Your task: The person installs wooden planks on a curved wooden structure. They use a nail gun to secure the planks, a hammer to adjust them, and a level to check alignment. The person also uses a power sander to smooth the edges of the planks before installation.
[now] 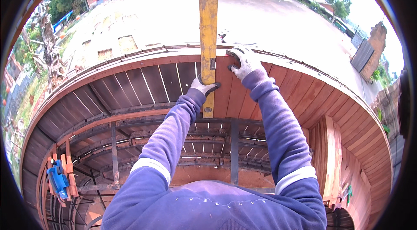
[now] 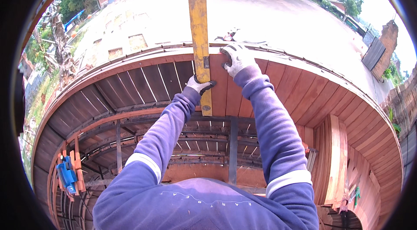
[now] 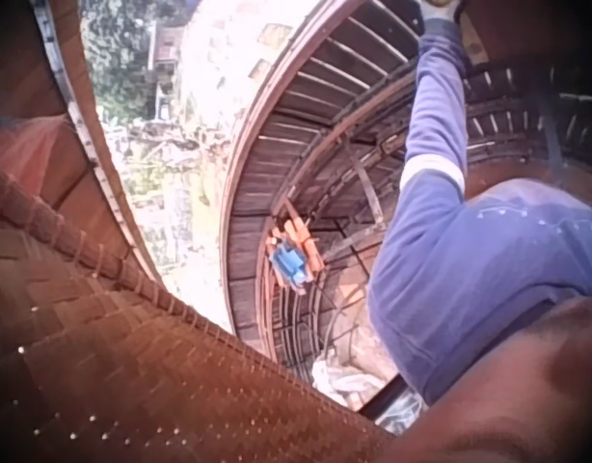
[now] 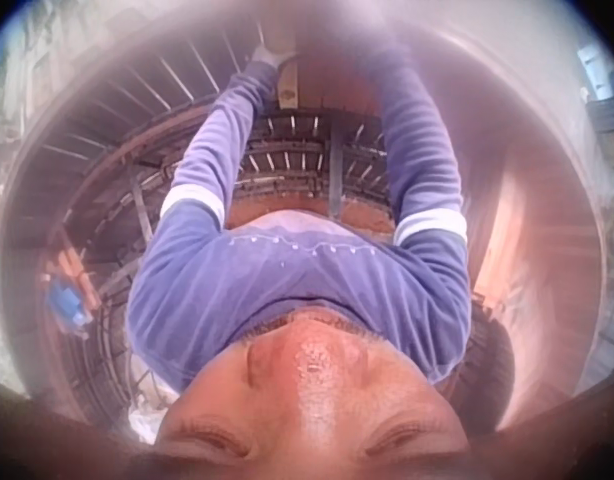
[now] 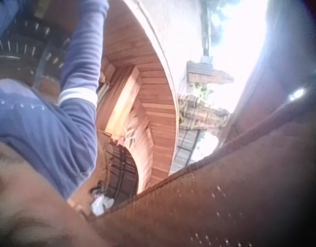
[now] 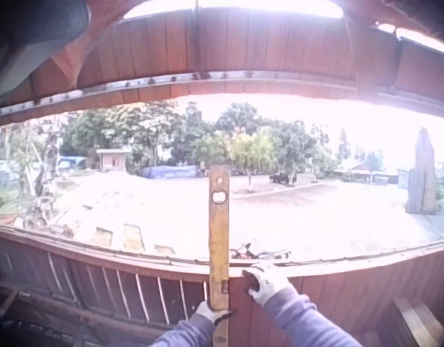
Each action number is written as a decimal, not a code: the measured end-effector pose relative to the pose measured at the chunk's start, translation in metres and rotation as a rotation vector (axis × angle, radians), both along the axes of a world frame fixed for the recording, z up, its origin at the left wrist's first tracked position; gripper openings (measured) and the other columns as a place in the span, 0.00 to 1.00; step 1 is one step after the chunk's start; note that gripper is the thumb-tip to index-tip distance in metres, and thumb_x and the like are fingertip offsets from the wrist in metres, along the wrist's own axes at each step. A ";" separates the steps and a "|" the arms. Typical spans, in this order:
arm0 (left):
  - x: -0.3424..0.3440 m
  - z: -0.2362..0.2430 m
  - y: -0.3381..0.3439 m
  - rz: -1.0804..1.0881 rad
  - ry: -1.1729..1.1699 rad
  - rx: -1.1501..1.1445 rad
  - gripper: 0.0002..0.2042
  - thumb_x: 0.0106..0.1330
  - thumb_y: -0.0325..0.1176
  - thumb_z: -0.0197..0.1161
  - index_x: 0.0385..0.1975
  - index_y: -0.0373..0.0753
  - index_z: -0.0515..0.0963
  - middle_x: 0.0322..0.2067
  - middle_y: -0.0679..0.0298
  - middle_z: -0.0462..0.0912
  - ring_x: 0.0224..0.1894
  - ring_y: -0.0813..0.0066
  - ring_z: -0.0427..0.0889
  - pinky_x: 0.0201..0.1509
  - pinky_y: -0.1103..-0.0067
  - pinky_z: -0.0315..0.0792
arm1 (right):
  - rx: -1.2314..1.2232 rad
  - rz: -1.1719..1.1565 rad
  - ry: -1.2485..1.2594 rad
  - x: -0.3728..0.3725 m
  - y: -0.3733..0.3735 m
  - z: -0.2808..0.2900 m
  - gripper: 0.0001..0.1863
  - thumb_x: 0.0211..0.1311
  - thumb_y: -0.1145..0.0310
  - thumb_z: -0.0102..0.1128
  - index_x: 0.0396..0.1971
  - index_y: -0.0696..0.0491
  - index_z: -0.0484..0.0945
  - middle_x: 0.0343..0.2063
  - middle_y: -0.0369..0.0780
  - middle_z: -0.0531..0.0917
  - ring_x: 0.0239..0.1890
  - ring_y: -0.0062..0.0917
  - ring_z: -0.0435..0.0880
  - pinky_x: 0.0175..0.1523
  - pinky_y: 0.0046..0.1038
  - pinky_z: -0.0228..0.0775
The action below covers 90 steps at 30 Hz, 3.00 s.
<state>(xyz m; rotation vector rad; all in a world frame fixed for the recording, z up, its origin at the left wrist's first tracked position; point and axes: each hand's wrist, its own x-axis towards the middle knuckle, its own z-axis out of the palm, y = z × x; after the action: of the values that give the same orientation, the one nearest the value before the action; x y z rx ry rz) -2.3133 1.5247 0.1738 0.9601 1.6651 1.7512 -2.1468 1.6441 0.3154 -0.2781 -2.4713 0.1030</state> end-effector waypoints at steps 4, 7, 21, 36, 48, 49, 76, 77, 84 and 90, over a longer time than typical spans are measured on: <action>0.002 0.006 -0.003 0.001 0.042 -0.009 0.24 0.49 0.32 0.77 0.46 0.32 0.77 0.40 0.61 0.85 0.40 0.74 0.83 0.46 0.79 0.77 | -0.029 -0.016 -0.041 0.001 0.001 0.002 0.22 0.55 0.66 0.64 0.51 0.51 0.75 0.53 0.40 0.75 0.62 0.35 0.68 0.69 0.36 0.58; 0.006 0.008 -0.004 0.040 0.074 -0.007 0.21 0.51 0.31 0.76 0.45 0.34 0.79 0.37 0.64 0.85 0.36 0.78 0.82 0.43 0.80 0.76 | -0.034 -0.027 -0.028 0.001 -0.001 0.002 0.23 0.54 0.66 0.66 0.52 0.50 0.75 0.53 0.41 0.75 0.61 0.35 0.69 0.68 0.35 0.60; 0.011 0.023 -0.013 0.014 0.085 0.001 0.23 0.50 0.31 0.76 0.46 0.33 0.77 0.39 0.62 0.85 0.40 0.75 0.83 0.48 0.78 0.76 | -0.065 0.004 -0.019 0.001 0.001 0.000 0.25 0.53 0.66 0.67 0.53 0.48 0.76 0.54 0.40 0.76 0.59 0.35 0.71 0.66 0.35 0.63; 0.009 0.015 -0.009 0.062 0.110 -0.016 0.22 0.50 0.33 0.77 0.44 0.34 0.79 0.38 0.64 0.85 0.38 0.78 0.82 0.45 0.79 0.76 | -0.019 -0.018 -0.012 0.001 -0.001 -0.001 0.23 0.54 0.65 0.67 0.51 0.48 0.78 0.52 0.38 0.77 0.58 0.34 0.72 0.66 0.35 0.63; 0.007 0.006 -0.005 0.025 0.007 0.063 0.19 0.51 0.29 0.76 0.43 0.34 0.79 0.36 0.65 0.84 0.34 0.80 0.81 0.41 0.82 0.76 | -0.017 -0.016 -0.005 0.002 -0.002 0.000 0.23 0.55 0.66 0.67 0.52 0.50 0.77 0.53 0.40 0.76 0.60 0.34 0.70 0.67 0.34 0.62; 0.006 0.006 -0.005 0.020 0.006 0.062 0.19 0.51 0.29 0.76 0.43 0.34 0.79 0.36 0.65 0.84 0.34 0.80 0.81 0.40 0.82 0.76 | -0.023 -0.018 -0.008 0.002 -0.002 0.000 0.23 0.55 0.66 0.67 0.52 0.50 0.77 0.53 0.40 0.76 0.60 0.34 0.70 0.67 0.34 0.62; 0.011 0.009 -0.006 0.077 0.017 -0.035 0.19 0.51 0.30 0.76 0.42 0.34 0.77 0.34 0.66 0.84 0.33 0.79 0.81 0.39 0.81 0.76 | -0.127 0.001 -0.117 0.004 0.013 0.012 0.20 0.58 0.67 0.58 0.53 0.46 0.78 0.45 0.42 0.84 0.45 0.35 0.82 0.56 0.31 0.74; 0.008 0.007 -0.005 0.058 0.005 0.026 0.19 0.51 0.28 0.75 0.42 0.34 0.77 0.34 0.65 0.84 0.33 0.79 0.81 0.37 0.82 0.76 | -0.108 -0.005 -0.117 0.004 0.011 0.014 0.20 0.58 0.67 0.58 0.53 0.45 0.78 0.45 0.42 0.83 0.46 0.35 0.82 0.56 0.31 0.74; 0.003 -0.001 0.002 0.056 -0.018 0.008 0.19 0.51 0.28 0.76 0.42 0.34 0.77 0.35 0.65 0.84 0.33 0.79 0.81 0.38 0.82 0.76 | -0.132 0.083 0.010 -0.008 0.040 -0.003 0.19 0.62 0.72 0.50 0.53 0.45 0.77 0.44 0.47 0.82 0.45 0.40 0.82 0.52 0.35 0.75; 0.007 0.005 -0.002 0.052 -0.019 0.009 0.21 0.51 0.30 0.76 0.44 0.34 0.77 0.36 0.66 0.84 0.34 0.78 0.81 0.40 0.80 0.76 | -0.255 -0.173 -0.105 0.002 0.021 0.015 0.21 0.61 0.73 0.48 0.54 0.43 0.77 0.40 0.50 0.83 0.41 0.40 0.83 0.49 0.34 0.76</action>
<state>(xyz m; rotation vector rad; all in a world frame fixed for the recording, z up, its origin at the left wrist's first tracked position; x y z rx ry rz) -2.3060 1.5228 0.1783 0.9086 1.6855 1.7975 -2.1444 1.6649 0.3307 -0.6195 -2.5243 0.3393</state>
